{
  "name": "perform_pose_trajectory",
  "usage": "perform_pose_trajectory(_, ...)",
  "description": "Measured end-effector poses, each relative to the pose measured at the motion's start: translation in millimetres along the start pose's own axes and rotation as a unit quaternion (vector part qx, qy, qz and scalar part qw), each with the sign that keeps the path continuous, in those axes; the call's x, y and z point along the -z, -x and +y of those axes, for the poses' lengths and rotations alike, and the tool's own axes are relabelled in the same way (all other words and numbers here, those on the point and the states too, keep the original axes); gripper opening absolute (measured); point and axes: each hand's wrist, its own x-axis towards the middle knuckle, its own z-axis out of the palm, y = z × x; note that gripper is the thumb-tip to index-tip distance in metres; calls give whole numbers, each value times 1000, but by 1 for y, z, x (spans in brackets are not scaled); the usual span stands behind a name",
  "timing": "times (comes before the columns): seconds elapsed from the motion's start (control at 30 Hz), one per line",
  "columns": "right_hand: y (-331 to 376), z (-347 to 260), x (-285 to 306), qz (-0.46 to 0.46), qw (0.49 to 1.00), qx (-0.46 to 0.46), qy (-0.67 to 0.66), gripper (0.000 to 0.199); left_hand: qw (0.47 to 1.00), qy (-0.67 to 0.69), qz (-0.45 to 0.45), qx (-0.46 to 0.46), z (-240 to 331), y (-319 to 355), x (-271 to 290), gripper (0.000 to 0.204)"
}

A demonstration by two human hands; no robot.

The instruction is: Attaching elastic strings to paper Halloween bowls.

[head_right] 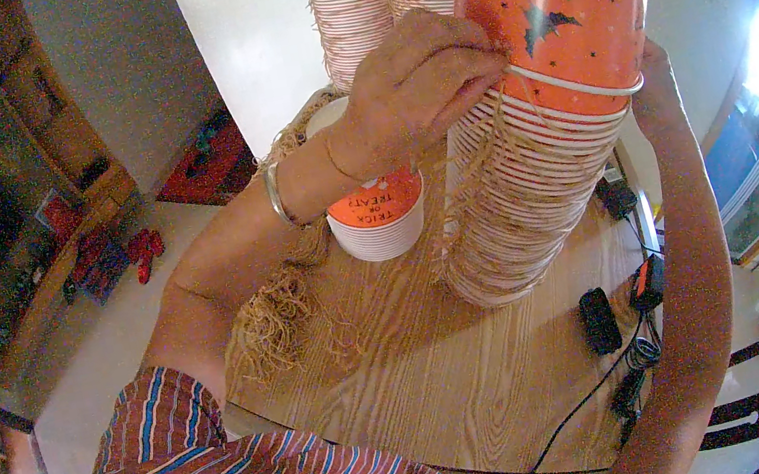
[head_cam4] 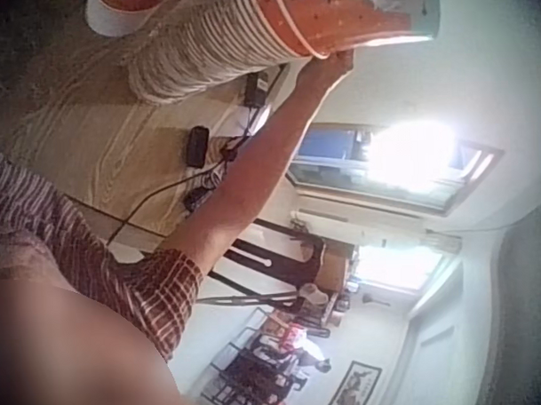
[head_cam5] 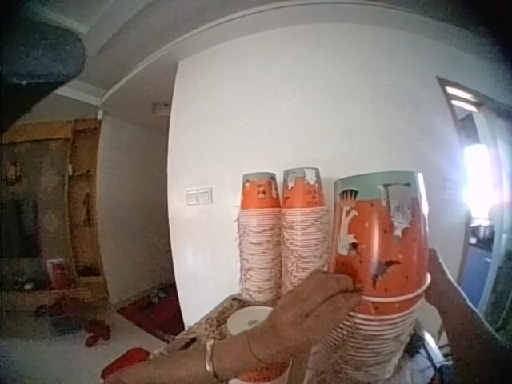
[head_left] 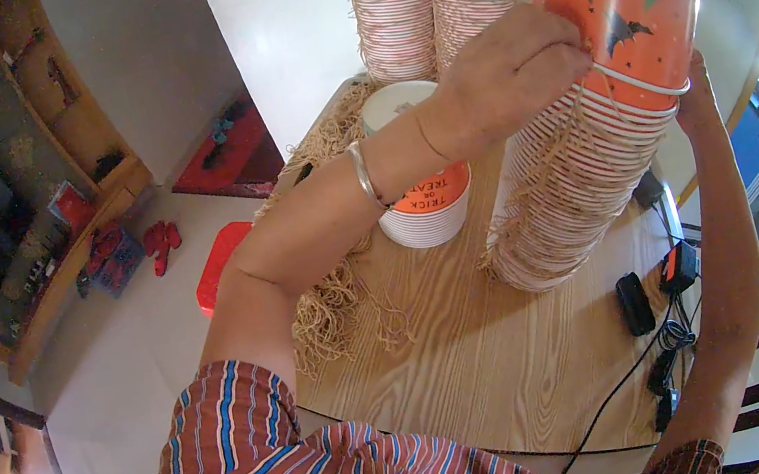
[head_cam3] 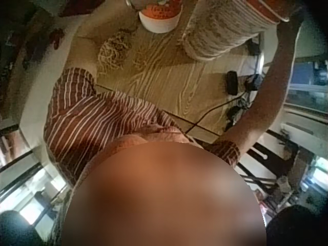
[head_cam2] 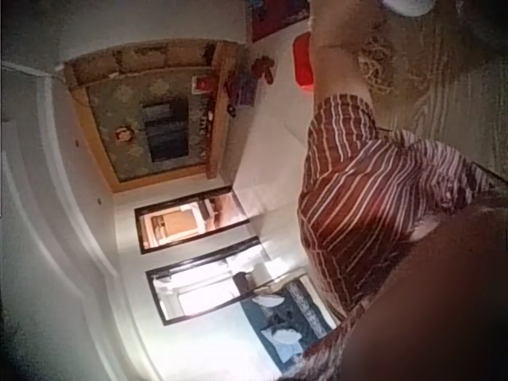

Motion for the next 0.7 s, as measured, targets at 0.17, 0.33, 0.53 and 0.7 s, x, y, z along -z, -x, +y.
perform_pose_trajectory(0.17,4,-1,-4,-11,1000,16,-10,35,1000,11,1,9,1,3,2,25)
perform_pose_trajectory(0.33,-1,6,7,-35,999,16,21,34,1000,10,-18,20,4,4,5,25)
perform_pose_trajectory(0.53,-1,6,10,-35,999,-3,39,30,1000,10,-17,15,6,5,5,25)
perform_pose_trajectory(0.7,1,2,9,-57,998,6,11,29,1000,-2,-21,12,8,4,6,25)
